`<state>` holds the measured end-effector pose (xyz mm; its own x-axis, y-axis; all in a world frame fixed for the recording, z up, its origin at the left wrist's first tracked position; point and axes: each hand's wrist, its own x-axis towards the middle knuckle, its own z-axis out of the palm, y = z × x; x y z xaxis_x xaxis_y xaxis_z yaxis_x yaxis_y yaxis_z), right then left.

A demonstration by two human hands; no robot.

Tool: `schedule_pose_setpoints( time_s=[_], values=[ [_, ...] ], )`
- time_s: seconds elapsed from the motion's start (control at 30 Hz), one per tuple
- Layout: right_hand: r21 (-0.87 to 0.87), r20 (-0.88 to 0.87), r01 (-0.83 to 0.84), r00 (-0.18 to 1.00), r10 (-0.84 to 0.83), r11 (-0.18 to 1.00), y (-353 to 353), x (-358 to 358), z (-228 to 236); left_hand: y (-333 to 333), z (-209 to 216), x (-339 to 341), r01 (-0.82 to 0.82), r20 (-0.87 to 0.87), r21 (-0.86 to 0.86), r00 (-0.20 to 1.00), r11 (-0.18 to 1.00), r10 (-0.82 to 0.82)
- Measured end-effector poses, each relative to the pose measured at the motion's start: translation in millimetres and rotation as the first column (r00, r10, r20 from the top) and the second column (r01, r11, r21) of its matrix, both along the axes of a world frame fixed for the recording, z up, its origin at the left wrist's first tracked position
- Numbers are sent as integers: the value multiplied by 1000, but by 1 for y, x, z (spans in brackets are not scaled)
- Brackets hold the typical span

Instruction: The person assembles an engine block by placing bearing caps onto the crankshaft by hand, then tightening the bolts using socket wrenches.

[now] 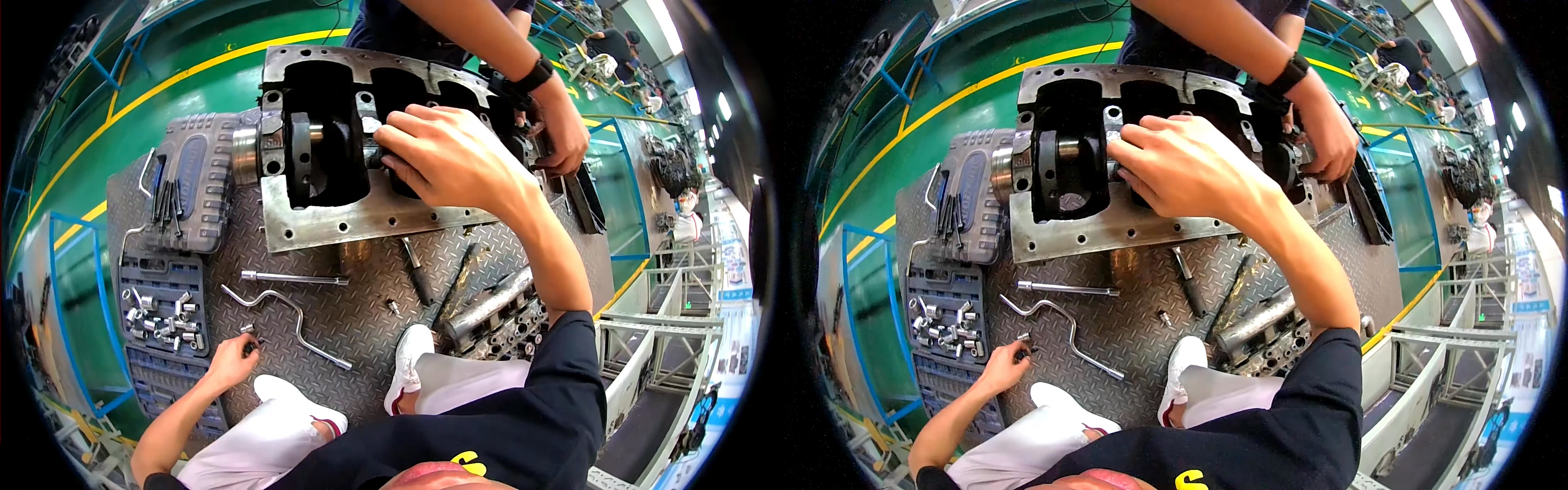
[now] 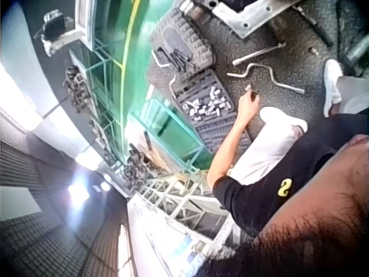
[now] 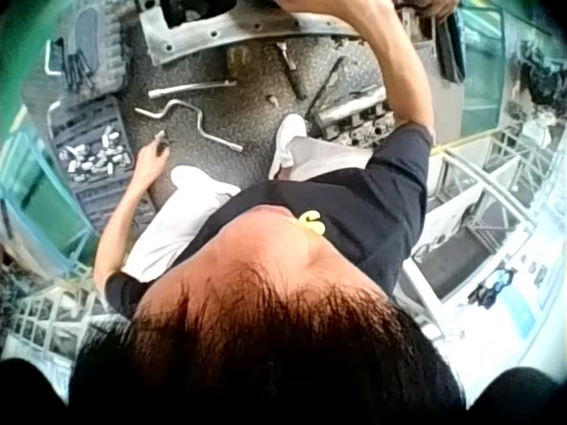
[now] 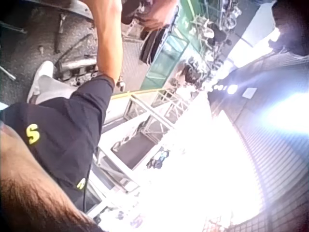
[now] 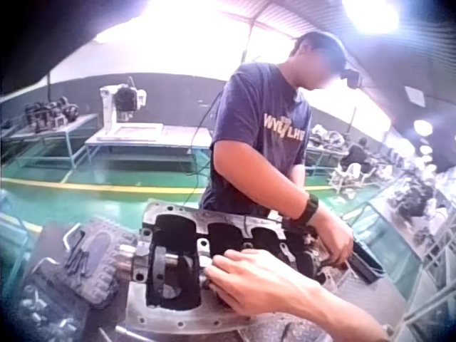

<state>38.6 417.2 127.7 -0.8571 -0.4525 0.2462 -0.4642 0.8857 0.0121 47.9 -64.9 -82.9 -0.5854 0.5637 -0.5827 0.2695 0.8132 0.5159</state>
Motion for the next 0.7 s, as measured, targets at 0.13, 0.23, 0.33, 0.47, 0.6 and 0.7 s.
schedule_pose_setpoints(
  time_s=[0.13, 0.23, 0.33, 0.47, 0.6, 0.7],
  values=[
    [35, -13, 7, 1000, -7, 999, -4, -1, -1, 0, -2, -3, -29, -12, -9, 1000, 1000, 29],
    [29, -9, -15, 1000, 15, 999, -2, 0, 0, 2, -1, -3, -26, -2, 8, 1000, 1000, 26],
    [62, -1, -14, 1000, 14, 998, -3, -2, -4, 6, 1, -4, 0, 8, 6, 1000, 1000, 0],
    [112, -93, 77, 993, -67, 991, -9, -4, -14, 10, 5, -5, 19, 36, -26, 999, 999, -18],
    [113, -119, 189, 977, -175, 975, -14, -2, -18, 3, -4, -4, 8, 34, -3, 999, 1000, -8],
    [62, -72, 180, 982, -175, 982, -15, 1, -2, 1, -3, -3, -5, 25, 34, 1000, 999, 4]
  ],
)
